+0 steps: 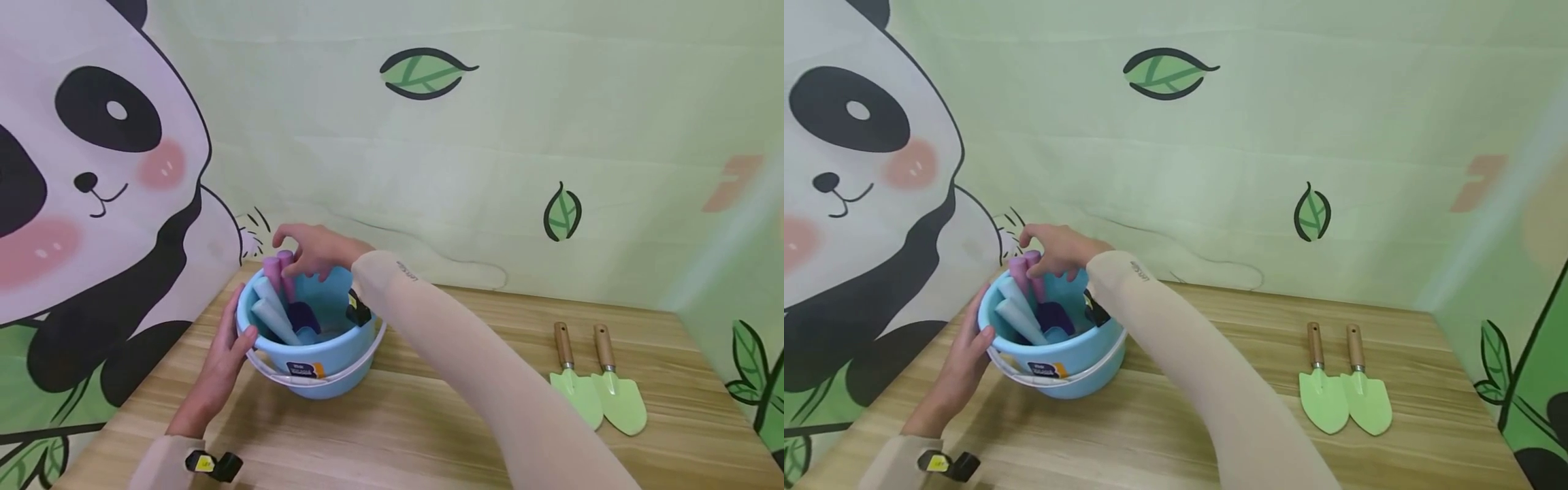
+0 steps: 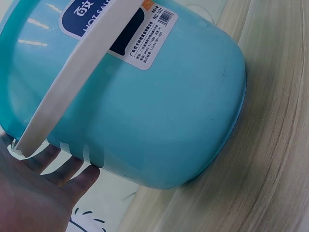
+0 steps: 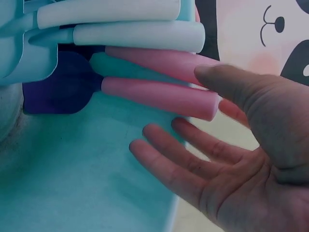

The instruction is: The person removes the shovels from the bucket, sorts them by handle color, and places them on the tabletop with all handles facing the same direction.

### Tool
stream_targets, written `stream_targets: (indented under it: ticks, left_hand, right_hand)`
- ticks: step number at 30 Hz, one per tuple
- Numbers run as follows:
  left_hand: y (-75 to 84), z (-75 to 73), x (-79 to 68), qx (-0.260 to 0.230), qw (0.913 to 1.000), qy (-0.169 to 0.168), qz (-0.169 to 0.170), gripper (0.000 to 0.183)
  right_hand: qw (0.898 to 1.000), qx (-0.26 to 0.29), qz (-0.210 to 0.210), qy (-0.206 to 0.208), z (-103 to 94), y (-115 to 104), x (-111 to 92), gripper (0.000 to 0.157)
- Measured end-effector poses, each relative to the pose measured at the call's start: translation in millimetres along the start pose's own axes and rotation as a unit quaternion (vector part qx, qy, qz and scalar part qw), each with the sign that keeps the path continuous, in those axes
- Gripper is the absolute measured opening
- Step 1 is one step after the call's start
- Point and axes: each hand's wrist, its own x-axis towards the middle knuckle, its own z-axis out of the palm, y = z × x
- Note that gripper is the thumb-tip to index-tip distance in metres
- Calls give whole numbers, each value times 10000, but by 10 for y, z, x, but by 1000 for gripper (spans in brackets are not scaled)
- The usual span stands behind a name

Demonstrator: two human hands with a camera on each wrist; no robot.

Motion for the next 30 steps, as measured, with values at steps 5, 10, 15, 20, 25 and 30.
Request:
stream_targets:
  ticks: [5, 10, 15, 20, 25, 30]
  left_hand:
    - [1, 2, 8, 34, 10000, 11, 62, 65]
    - [3, -7, 7, 60, 10000, -17, 76, 65]
    - [-11, -14, -7, 6, 10000, -19, 86, 65]
    - [-10, -12, -10, -85, 9999, -46, 106, 65]
    - [-10, -4, -1, -44, 9999, -40, 88, 65]
    - [-5, -8, -3, -29, 9999, 21, 103, 64]
  right_hand:
    - [10000, 41, 44, 4, 9, -4, -38, 54]
    - [9993, 62, -6, -373, -6, -57, -109, 54]
    - [9968, -108, -205, -767, -3, -160, -145, 51]
    - [9965, -172, -273, -765, 9, -221, -139, 52]
    - [9991, -91, -82, -414, -10, -142, -140, 50]
    - [9997, 12, 89, -212, -30, -66, -93, 49]
